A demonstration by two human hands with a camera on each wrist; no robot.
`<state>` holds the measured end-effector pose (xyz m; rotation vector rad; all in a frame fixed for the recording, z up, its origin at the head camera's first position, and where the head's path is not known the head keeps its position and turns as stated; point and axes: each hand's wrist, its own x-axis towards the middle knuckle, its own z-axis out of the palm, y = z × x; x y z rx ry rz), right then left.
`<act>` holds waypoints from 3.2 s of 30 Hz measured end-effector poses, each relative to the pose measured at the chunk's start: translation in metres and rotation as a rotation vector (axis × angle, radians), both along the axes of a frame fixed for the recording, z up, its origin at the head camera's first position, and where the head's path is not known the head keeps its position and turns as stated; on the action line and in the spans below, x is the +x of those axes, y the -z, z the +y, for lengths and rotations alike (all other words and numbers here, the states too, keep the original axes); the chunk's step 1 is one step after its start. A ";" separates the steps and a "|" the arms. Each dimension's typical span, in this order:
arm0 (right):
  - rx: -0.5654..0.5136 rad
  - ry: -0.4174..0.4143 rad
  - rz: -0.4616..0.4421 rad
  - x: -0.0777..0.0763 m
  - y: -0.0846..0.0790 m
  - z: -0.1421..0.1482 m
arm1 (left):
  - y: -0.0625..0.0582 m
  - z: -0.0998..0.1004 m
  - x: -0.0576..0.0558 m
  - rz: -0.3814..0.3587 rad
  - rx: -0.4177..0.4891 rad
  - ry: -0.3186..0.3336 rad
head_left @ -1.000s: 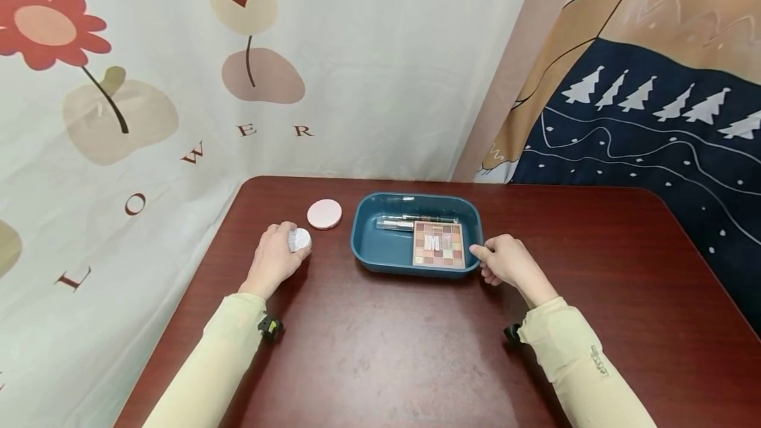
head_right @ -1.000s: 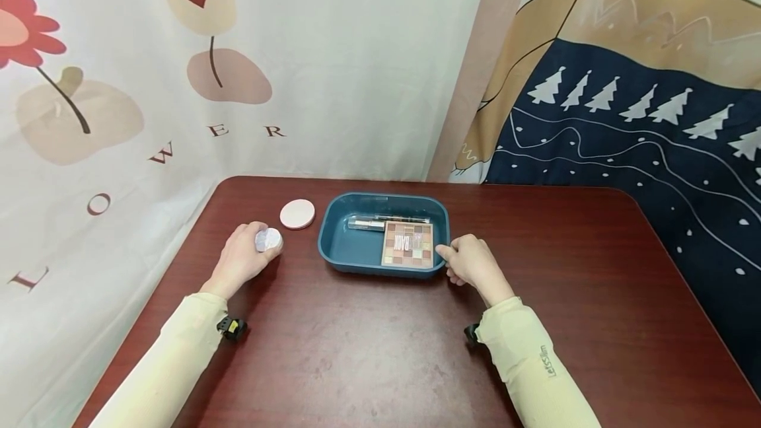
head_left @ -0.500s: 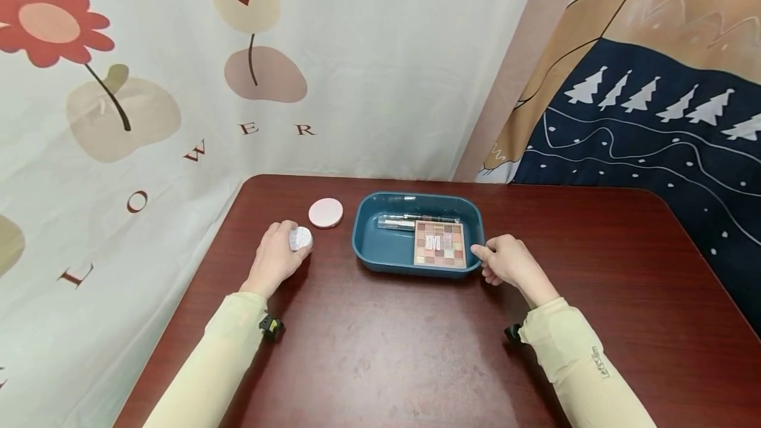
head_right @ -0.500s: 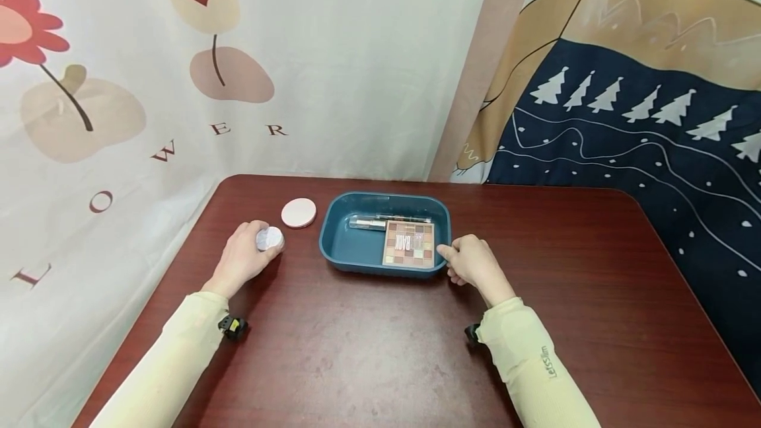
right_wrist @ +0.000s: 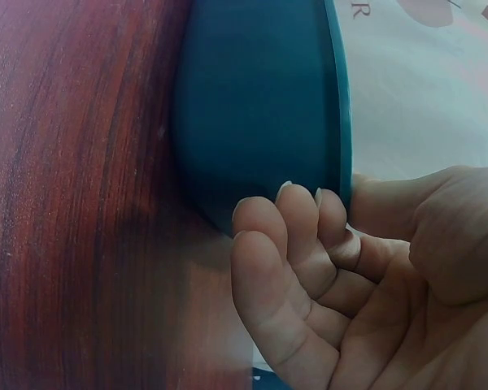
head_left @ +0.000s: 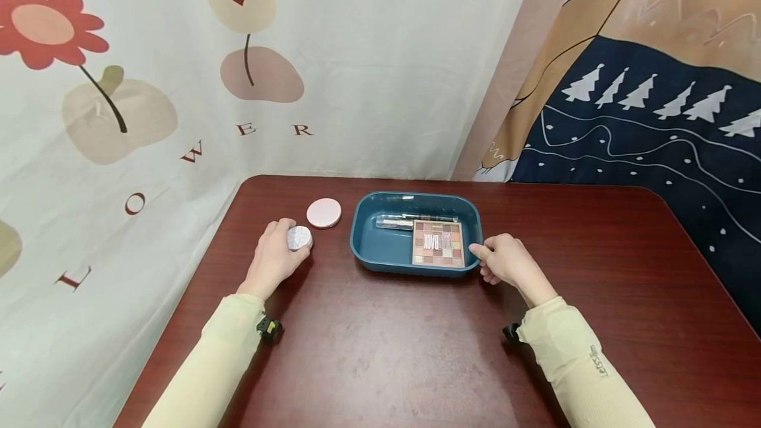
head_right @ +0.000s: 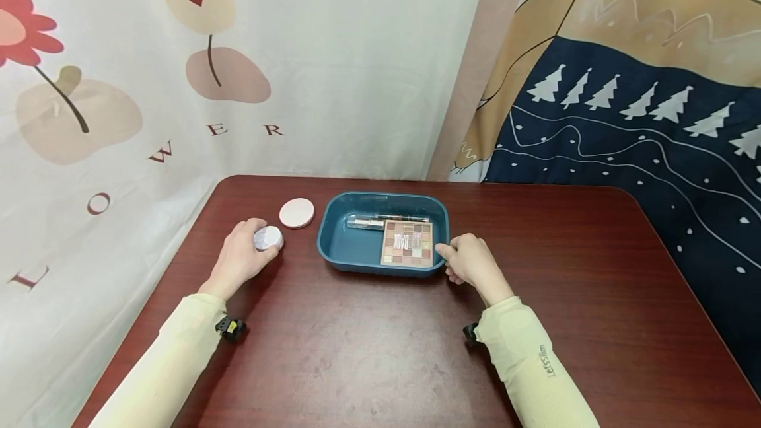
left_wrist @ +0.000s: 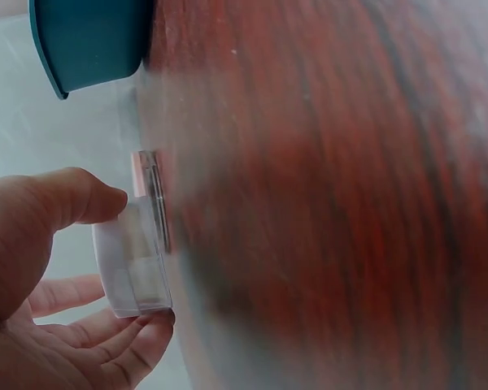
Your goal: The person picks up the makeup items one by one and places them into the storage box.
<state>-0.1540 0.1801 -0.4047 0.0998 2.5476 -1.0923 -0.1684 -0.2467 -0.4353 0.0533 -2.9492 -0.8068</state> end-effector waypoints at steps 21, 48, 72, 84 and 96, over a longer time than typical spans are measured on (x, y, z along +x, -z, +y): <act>0.022 0.005 -0.005 0.000 -0.001 -0.001 | -0.020 0.023 0.008 0.077 0.012 0.071; 0.028 0.008 0.004 0.000 0.002 -0.001 | -0.033 0.060 0.015 0.201 0.050 0.188; 0.043 0.019 -0.002 0.000 0.000 -0.002 | -0.034 0.100 0.013 0.261 0.091 0.276; 0.048 0.026 -0.010 0.000 0.001 -0.002 | -0.025 0.110 0.010 0.272 0.093 0.310; 0.049 0.022 0.000 0.001 -0.001 -0.003 | -0.019 0.114 0.002 0.276 0.035 0.337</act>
